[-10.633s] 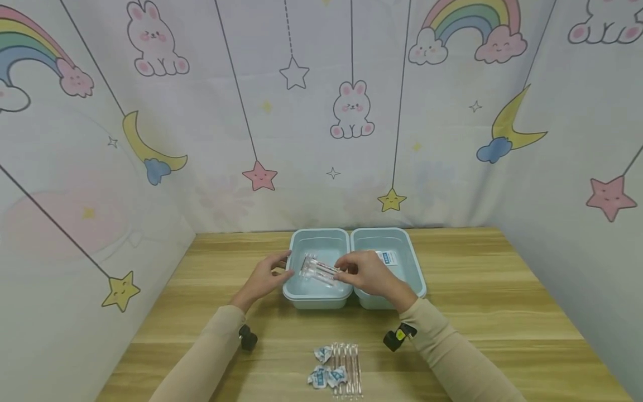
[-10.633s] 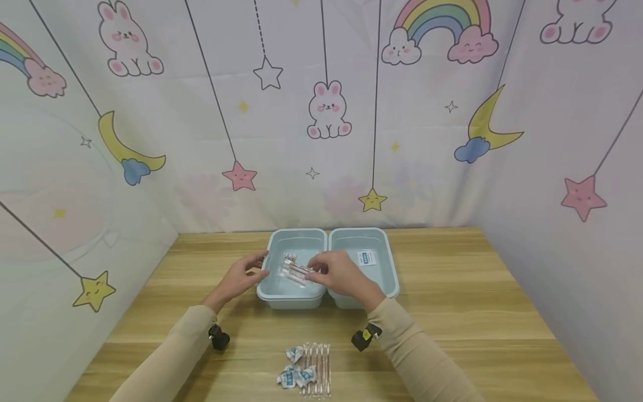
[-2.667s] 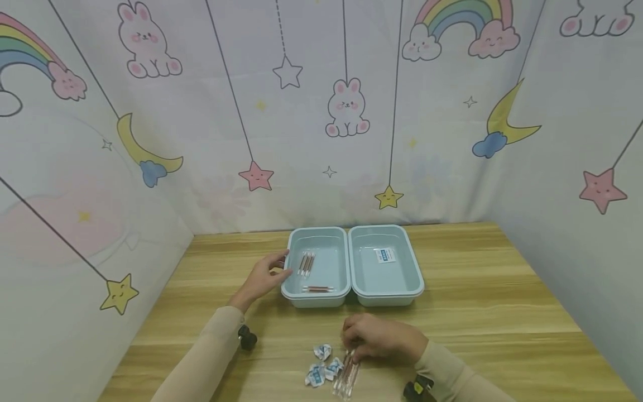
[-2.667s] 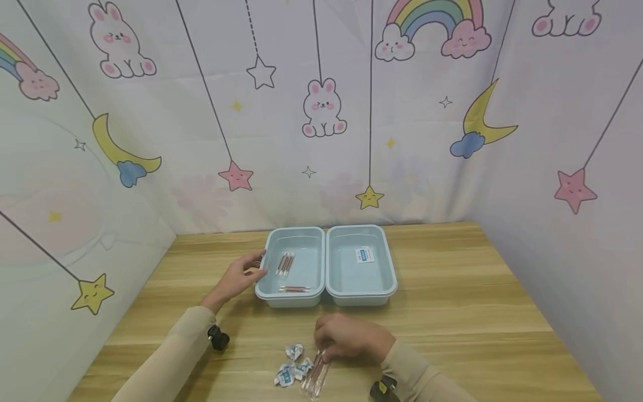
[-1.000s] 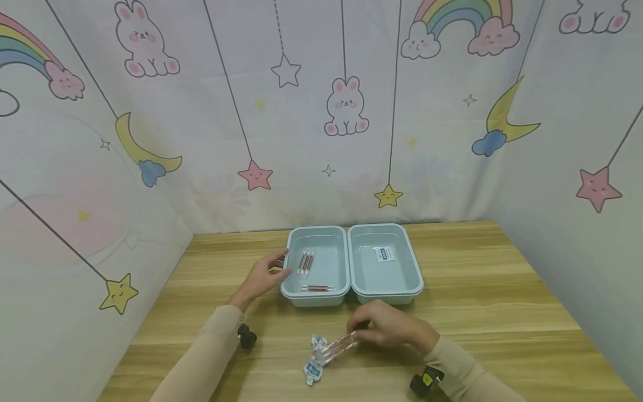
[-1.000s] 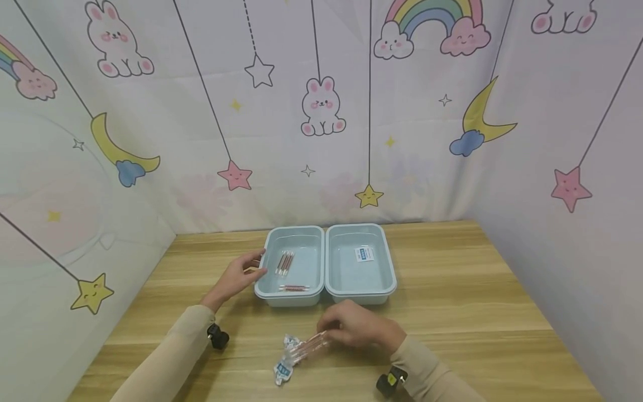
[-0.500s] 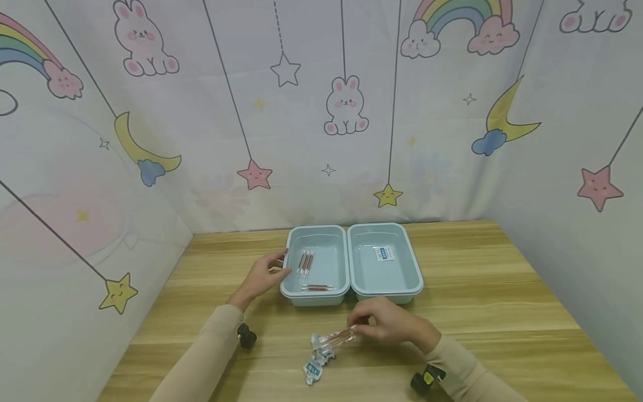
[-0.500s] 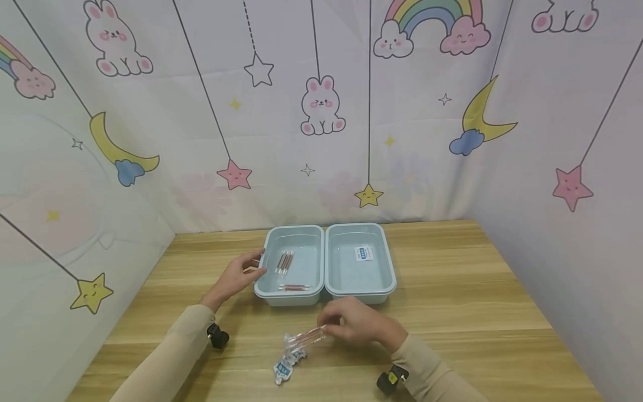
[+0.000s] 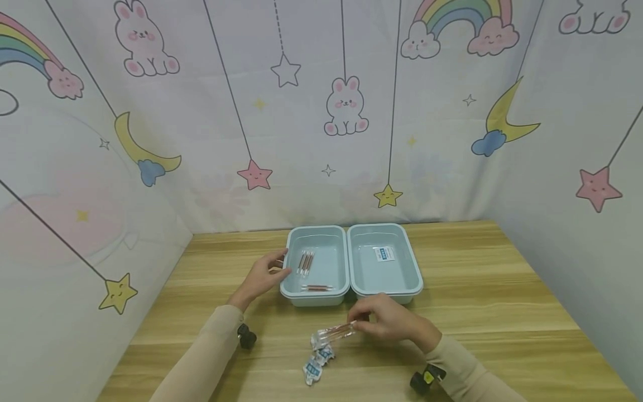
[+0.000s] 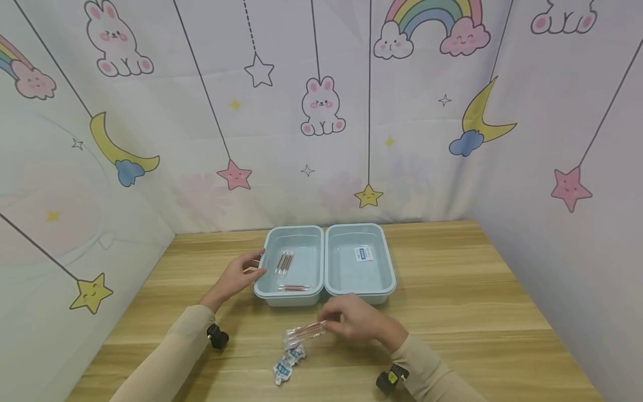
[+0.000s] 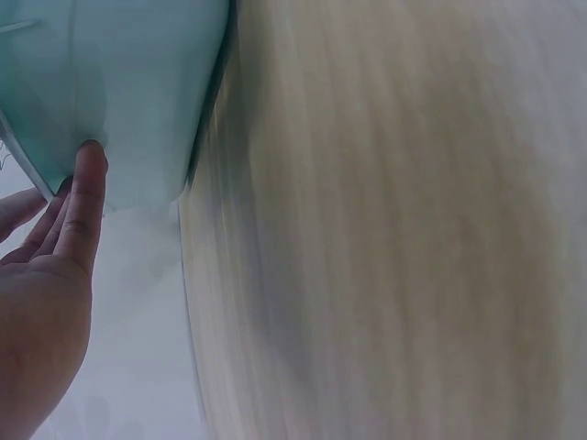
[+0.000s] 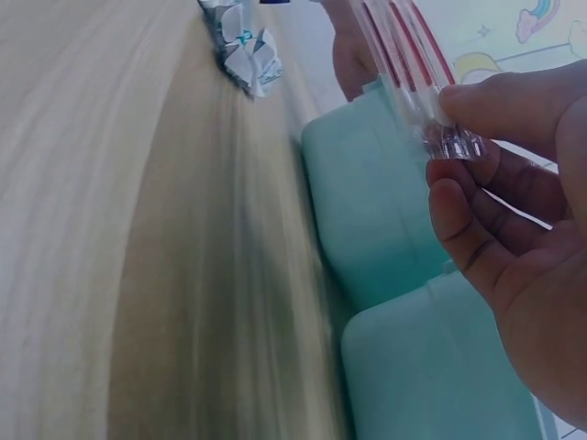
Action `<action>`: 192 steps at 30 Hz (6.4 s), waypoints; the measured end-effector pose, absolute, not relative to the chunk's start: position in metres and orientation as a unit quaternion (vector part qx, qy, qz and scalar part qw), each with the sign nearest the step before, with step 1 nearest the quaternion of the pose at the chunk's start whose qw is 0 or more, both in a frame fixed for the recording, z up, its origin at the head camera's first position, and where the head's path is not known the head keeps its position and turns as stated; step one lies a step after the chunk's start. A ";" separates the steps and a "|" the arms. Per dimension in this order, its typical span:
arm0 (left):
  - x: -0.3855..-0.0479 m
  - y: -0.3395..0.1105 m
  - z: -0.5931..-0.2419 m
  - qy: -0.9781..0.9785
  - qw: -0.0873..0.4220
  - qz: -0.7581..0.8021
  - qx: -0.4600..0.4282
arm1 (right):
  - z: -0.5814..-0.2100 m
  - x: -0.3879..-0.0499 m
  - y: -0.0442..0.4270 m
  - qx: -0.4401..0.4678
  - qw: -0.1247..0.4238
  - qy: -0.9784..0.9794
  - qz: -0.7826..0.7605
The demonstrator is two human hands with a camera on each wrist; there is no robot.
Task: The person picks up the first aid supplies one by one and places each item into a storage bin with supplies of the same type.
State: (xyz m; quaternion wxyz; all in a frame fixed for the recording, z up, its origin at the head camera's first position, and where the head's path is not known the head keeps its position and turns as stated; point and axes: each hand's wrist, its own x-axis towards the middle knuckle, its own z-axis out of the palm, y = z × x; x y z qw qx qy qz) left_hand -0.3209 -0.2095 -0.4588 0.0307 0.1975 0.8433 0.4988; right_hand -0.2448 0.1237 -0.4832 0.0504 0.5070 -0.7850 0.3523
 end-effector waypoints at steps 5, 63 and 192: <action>-0.322 -0.210 -0.462 0.842 0.030 0.500 0.200 | -0.480 -0.245 0.124 0.503 0.055 -0.783 0.362; -0.322 -0.210 -0.462 0.844 0.023 0.497 0.201 | -0.445 -0.250 0.112 0.453 0.134 -0.785 0.400; -0.321 -0.209 -0.458 0.851 0.016 0.479 0.212 | -0.436 -0.287 0.097 0.332 0.214 -0.825 0.404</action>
